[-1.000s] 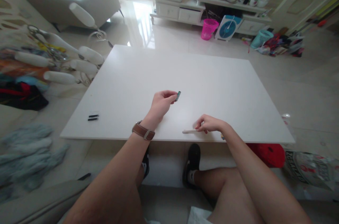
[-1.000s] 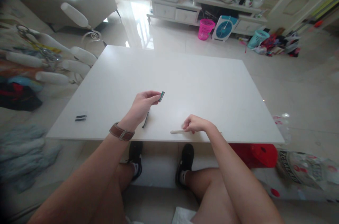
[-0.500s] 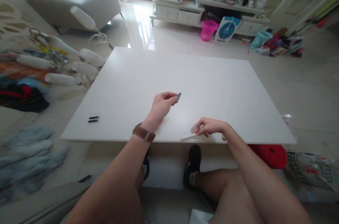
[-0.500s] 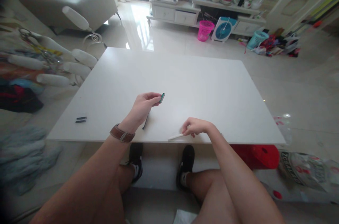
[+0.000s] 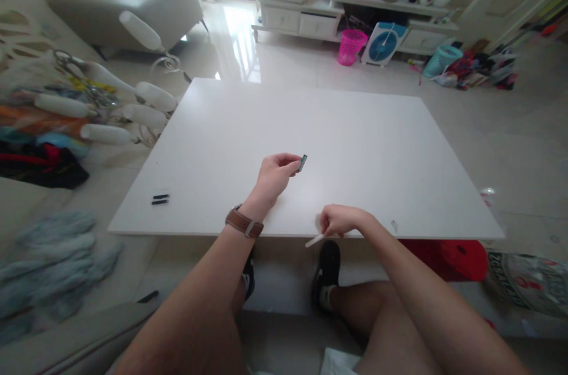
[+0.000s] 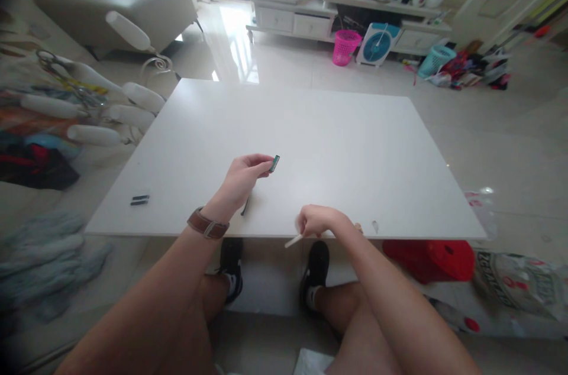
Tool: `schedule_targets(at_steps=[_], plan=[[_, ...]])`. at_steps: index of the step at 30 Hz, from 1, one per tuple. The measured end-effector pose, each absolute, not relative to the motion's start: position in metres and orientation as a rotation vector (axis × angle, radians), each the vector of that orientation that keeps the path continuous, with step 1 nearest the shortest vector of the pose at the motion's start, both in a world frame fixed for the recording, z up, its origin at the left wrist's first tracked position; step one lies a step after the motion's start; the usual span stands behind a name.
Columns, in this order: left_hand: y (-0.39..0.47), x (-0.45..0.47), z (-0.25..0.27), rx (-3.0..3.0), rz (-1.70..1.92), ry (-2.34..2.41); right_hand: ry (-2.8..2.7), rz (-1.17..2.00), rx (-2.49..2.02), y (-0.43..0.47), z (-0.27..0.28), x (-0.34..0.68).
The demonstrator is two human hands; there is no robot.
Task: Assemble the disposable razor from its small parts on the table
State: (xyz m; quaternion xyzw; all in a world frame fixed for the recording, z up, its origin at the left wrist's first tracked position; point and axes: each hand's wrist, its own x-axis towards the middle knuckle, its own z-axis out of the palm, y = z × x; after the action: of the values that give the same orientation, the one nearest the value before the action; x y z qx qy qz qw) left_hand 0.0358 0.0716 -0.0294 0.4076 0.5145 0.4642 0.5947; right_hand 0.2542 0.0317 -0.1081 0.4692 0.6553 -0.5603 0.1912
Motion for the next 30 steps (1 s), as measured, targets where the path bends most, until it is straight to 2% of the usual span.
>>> schedule_targets(at_steps=[5, 9, 14, 17, 19, 22, 24, 30], plan=[[0.071, 0.035, -0.03, 0.966, 1.072, 1.209, 1.98, -1.542, 1.415, 0.035, -0.084, 0.27], [0.073, 0.036, -0.032, 0.98, 1.07, 1.202, 1.944, -1.563, 1.494, 0.038, -0.087, 0.283], [0.074, 0.041, -0.035, 0.987, 1.058, 1.212, 2.047, -1.536, 1.288, 0.026, -0.1, 0.248], [0.074, 0.043, -0.035, 0.989, 1.058, 1.209, 2.065, -1.726, 1.248, 0.031, -0.096, 0.246], [0.073, 0.044, -0.035, 0.991, 1.051, 1.208, 2.144, -1.784, 1.452, 0.039, -0.093, 0.258], [0.072, 0.044, -0.034, 0.993, 1.043, 1.207, 2.339, -1.541, 1.816, 0.046, -0.098, 0.269], [0.073, 0.042, -0.034, 0.993, 1.053, 1.208, 2.412, -1.425, 1.852, 0.04, -0.105, 0.261], [0.075, 0.036, -0.033, 0.959, 1.069, 1.218, 2.273, -1.654, 1.047, 0.008, -0.099, 0.201]])
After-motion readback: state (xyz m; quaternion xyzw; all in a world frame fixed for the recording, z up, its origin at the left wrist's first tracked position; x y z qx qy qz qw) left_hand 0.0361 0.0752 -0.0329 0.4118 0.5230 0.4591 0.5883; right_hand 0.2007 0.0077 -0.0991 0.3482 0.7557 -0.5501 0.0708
